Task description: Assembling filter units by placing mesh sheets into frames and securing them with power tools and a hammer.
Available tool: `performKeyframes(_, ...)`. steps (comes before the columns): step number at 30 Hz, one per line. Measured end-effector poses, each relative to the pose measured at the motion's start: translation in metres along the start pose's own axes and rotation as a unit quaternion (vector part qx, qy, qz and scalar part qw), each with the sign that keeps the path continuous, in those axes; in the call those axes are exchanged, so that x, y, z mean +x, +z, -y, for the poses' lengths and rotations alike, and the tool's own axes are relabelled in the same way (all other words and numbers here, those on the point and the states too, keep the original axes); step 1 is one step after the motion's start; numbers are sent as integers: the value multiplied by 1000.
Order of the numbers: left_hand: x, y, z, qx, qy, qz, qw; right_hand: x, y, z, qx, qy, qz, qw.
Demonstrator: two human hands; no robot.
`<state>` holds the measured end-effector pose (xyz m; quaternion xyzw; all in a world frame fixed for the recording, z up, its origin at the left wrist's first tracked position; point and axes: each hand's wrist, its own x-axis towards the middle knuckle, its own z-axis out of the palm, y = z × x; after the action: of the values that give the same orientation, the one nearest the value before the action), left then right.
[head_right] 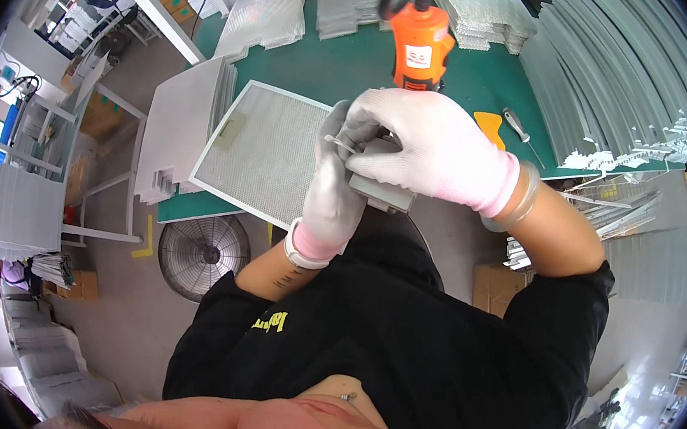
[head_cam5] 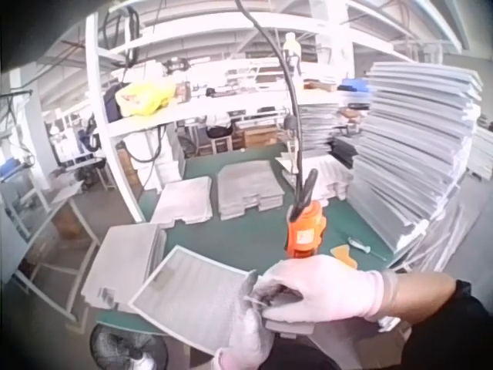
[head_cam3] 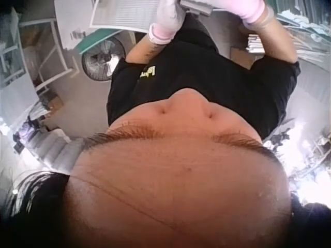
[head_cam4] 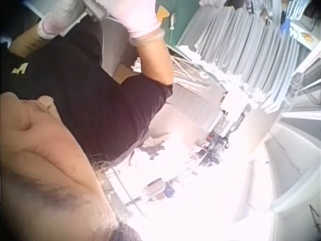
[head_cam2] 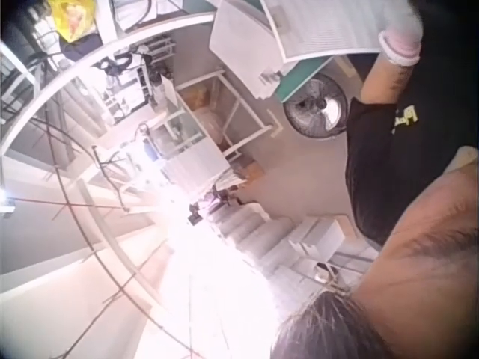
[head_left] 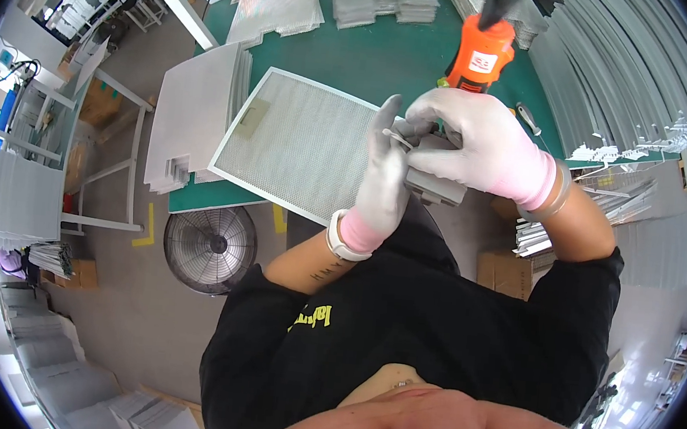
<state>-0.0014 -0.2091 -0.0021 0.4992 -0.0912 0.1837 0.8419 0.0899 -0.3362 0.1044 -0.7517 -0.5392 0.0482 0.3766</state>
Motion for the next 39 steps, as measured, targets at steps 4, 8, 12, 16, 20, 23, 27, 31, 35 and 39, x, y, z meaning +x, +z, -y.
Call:
performKeyframes(4, 10, -6, -8, -54, -71, 3, 996, -12, 8, 0, 6, -5, -52, 999)
performKeyframes(8, 8, -18, 0, 386, 188, 71, 900, -16, 22, -25, 10, -137, -198, 971)
performKeyframes(12, 2, -12, 6, 83, 74, 10, 994, -10, 34, -30, -13, -164, -330, 930)
performKeyframes(16, -1, -9, 12, -17, 60, -2, 998, 5, 44, -38, 74, -189, -417, 886)
performKeyframes(20, 1, -13, 13, -87, 10, -23, 996, 9, 38, -33, 312, -49, -261, 912)
performKeyframes(23, 5, -13, 1, -38, -18, 2, 999, 14, 21, -40, 321, 37, -270, 907)
performKeyframes(27, 28, -66, -6, 234, 36, -12, 972, 26, -21, -27, 24, 37, -407, 912)
performKeyframes(31, 74, -188, -29, 836, 64, -107, 534, 50, -63, 50, 144, 67, -442, 883)
performKeyframes(35, 81, -252, -44, 910, -121, -87, 388, 83, -107, 25, 135, -181, -399, 889)
performKeyframes(39, 88, -252, -54, 892, -215, -42, 396, 95, -139, 27, 209, -118, -318, 917)
